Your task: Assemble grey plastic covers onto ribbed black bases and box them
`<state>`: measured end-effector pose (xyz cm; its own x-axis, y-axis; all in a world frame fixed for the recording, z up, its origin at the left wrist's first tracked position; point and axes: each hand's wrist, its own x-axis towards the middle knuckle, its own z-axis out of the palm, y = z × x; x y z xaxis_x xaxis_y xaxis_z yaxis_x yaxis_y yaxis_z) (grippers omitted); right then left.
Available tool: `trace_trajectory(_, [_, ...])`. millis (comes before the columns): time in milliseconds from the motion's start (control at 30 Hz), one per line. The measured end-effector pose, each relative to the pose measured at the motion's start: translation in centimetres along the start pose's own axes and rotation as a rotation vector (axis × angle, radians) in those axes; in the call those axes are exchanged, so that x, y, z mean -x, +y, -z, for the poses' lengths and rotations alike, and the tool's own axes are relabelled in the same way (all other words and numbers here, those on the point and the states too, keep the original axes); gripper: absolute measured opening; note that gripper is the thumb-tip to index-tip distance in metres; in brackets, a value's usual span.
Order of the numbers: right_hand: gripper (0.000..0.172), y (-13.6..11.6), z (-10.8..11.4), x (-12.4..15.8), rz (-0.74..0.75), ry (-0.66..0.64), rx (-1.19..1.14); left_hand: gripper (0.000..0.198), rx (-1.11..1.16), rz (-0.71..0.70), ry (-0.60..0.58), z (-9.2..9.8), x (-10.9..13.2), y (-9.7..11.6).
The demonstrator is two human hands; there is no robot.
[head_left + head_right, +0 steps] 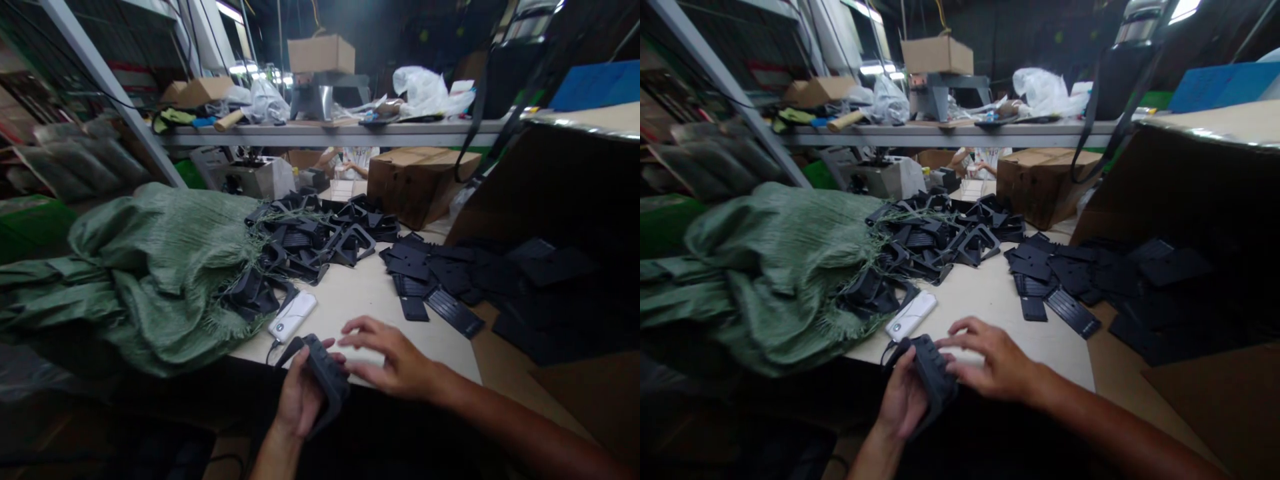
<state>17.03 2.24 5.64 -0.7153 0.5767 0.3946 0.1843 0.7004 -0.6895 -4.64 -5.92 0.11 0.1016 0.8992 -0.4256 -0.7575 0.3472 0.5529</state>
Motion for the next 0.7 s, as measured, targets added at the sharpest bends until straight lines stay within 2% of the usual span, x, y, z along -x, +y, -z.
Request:
trace_trajectory(67, [0.039,4.5,3.9,-0.9,-0.192,0.098,0.268,0.050,-0.074,-0.060,-0.042,0.9,1.0,0.0])
trace_trajectory(100, [0.045,6.9,5.9,-1.2,-0.348,0.103,0.434,0.053,-0.124,-0.051,-0.075,1.4,1.5,0.0])
trace_trajectory(200, [0.061,13.6,11.1,-1.3,-0.588,0.149,0.575,0.061,-0.289,-0.020,-0.157,2.2,2.9,0.0])
trace_trajectory(300, [0.061,17.6,13.5,-0.5,-0.718,0.109,0.612,0.063,-0.391,-0.004,-0.182,2.3,4.1,-0.3])
trace_trajectory(400, [0.058,19.1,13.6,0.9,-0.744,0.055,0.611,0.063,-0.359,0.006,-0.185,2.4,5.0,-0.7])
trace_trajectory(500, [0.055,19.3,13.6,2.2,-0.723,0.052,0.601,0.063,-0.308,0.013,-0.164,2.9,5.4,-0.9])
trace_trajectory(700, [0.052,17.7,15.4,3.4,-0.630,0.206,0.575,0.066,-0.264,0.022,-0.132,3.5,5.3,-0.7])
